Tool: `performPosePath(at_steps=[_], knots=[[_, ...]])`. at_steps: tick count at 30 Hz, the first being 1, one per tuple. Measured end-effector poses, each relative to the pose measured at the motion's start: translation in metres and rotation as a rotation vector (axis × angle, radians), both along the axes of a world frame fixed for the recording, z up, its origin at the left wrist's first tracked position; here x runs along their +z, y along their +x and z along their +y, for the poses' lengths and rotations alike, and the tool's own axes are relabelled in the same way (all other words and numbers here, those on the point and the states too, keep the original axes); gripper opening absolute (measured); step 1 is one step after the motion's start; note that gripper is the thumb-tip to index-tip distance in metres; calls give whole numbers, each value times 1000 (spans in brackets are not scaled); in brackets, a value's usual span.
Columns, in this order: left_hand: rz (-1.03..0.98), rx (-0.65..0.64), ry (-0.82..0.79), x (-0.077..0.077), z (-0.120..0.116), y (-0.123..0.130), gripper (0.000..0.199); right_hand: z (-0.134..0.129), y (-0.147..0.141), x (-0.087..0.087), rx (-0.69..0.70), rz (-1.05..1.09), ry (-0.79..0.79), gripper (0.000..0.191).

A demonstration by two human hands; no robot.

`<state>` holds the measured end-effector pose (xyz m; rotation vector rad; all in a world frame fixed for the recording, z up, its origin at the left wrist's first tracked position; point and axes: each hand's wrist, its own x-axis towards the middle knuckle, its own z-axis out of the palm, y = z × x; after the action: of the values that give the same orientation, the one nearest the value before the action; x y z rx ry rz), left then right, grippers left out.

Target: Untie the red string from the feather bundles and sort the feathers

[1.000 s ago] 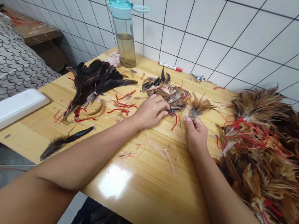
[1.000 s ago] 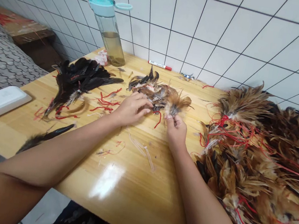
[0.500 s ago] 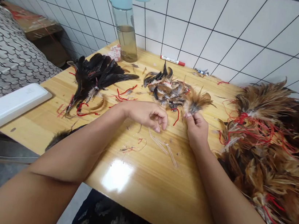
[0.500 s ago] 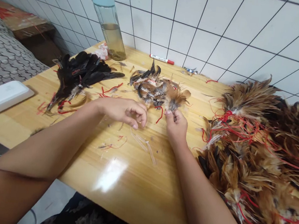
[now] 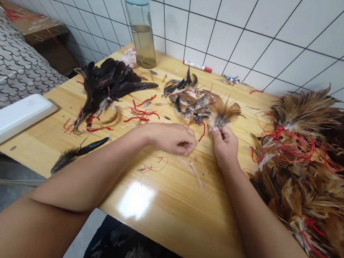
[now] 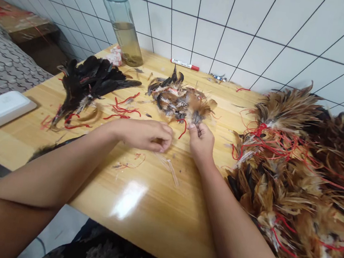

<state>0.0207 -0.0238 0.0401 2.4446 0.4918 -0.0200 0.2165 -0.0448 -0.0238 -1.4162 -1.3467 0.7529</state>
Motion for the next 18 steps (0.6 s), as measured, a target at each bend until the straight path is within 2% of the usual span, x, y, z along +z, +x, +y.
performPosePath(at_steps=[4, 6, 9, 14, 18], knots=[[-157, 165, -152, 9, 9, -13, 8, 1, 1, -1, 5, -5, -6, 25], [-180, 201, -172, 13, 9, -15, 9, 1, 1, -2, 4, -13, -11, 24], [-116, 126, -143, 12, 5, -11, 10, 2, 2, -3, 14, -28, -14, 23], [21, 53, -13, -5, -8, 10, 17, 1, 1, -2, 33, -42, 7, 22], [19, 2, 93, -13, -15, 20, 5, 0, 1, -1, 45, -58, 12, 22]])
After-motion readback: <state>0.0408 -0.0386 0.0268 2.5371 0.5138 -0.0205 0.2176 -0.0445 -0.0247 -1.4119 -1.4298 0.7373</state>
